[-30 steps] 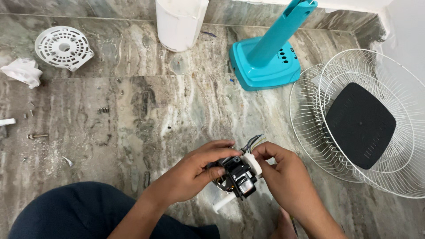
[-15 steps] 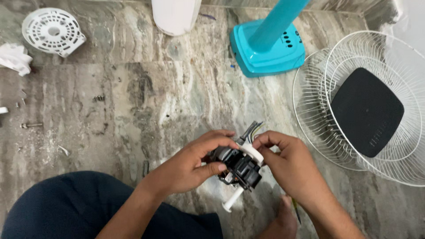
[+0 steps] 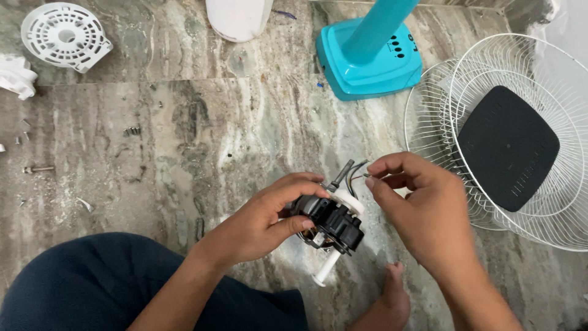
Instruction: The person sits on the floor and uses a screwdriver to remove a white plastic cap from a fan motor, then reattaches the cap and adjusts the motor housing. Disassembled fan parts are visible nearby.
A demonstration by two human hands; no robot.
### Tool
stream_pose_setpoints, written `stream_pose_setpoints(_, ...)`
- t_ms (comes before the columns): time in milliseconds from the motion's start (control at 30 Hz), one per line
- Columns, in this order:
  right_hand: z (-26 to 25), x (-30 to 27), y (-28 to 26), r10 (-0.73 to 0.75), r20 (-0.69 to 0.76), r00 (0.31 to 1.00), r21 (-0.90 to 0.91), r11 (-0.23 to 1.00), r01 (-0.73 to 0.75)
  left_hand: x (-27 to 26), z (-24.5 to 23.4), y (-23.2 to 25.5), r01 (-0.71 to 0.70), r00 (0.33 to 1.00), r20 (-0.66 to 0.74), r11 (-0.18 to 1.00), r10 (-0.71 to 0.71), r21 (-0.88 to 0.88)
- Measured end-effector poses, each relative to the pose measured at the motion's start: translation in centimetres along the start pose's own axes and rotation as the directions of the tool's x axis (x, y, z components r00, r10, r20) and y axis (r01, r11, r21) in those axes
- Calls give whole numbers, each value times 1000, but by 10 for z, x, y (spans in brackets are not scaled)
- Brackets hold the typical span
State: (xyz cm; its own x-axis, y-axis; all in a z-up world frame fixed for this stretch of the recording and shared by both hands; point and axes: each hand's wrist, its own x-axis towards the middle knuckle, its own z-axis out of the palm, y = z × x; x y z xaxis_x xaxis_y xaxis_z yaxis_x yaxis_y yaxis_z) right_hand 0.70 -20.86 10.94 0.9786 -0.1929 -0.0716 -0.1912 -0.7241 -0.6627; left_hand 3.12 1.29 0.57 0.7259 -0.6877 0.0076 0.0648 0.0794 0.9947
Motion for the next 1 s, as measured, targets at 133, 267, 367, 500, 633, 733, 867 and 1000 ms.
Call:
stream_pose_setpoints(133,0,-8,-24,-87,87,992,-22,996,89,-3,1,1,-63,998,13,993,62,96)
stream_pose_setpoints(267,8,-8,-35,-11,310,951,-239,967,89,0,1,3,-29,999,45,998,26,60)
stream_pose_setpoints(367,6,-4,-31,-169,214,962,-209,954,214,2,-2,4,25,999,42,995,-29,98)
stream_pose_setpoints(500,-11,12,-13,-189,144,971,-125,970,207,0,-8,-2,-6,1000,3,999,6,-47)
stream_pose_setpoints(633,-9,17,5,211,252,944,-174,970,-170,3,-14,-14,-30,996,-90,997,24,-68)
stream_pose_setpoints(733,7,12,12,181,390,903,-83,983,-162,5,-14,-21,-51,985,-171,992,31,-118)
stream_pose_setpoints(867,28,9,18,156,356,922,111,972,-207,7,1,-22,-135,927,-349,990,138,33)
stream_pose_setpoints(1000,32,11,33,168,352,921,261,927,-269,5,23,-10,-128,863,-486,991,135,48)
